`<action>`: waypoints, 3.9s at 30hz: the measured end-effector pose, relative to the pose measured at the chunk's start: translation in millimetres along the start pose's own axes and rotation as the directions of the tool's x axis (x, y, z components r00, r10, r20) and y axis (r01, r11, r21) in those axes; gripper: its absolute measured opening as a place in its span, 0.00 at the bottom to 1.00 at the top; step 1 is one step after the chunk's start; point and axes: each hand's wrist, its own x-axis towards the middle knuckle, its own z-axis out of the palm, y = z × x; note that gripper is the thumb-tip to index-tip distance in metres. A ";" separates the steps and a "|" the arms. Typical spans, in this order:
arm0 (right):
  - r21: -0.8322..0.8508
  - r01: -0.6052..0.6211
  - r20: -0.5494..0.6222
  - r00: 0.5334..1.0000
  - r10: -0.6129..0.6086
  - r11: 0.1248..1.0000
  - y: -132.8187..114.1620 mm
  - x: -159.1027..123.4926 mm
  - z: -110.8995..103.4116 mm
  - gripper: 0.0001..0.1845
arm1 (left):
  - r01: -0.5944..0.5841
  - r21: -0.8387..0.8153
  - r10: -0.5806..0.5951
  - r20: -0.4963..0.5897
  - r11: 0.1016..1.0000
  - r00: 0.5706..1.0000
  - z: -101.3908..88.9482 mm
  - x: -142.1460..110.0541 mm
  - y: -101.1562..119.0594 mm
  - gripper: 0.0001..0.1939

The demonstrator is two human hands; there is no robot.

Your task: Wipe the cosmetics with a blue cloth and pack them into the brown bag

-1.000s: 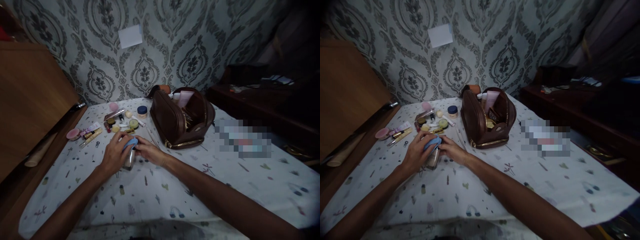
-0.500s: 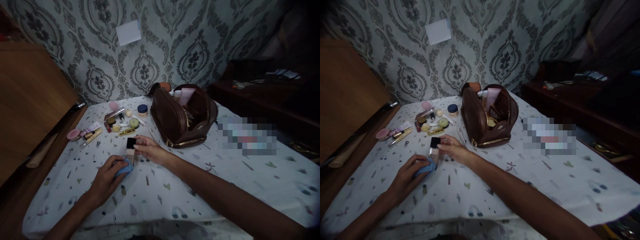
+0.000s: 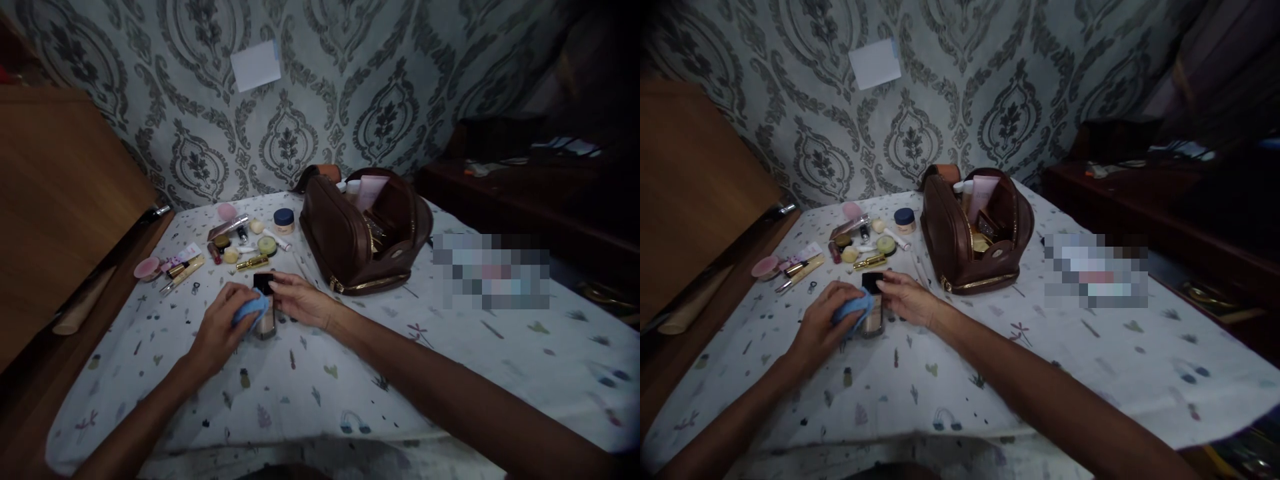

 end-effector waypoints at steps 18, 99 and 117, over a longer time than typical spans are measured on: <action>-0.572 0.090 0.227 0.972 0.052 0.815 13.8 -11.2 9.3 0.34 | 0.229 -0.118 -0.251 -0.223 0.966 0.942 -15.8 -10.2 1.6 0.09; -0.402 -0.031 -0.055 0.998 0.009 0.915 9.0 -8.2 17.4 0.27 | 0.328 -0.503 -0.474 -0.194 0.800 0.859 24.7 7.3 -22.7 0.26; 0.068 0.191 -0.223 0.960 -0.172 0.979 18.7 -0.4 11.2 0.24 | 0.426 -0.352 -0.439 0.047 0.834 0.897 37.5 6.8 -23.0 0.39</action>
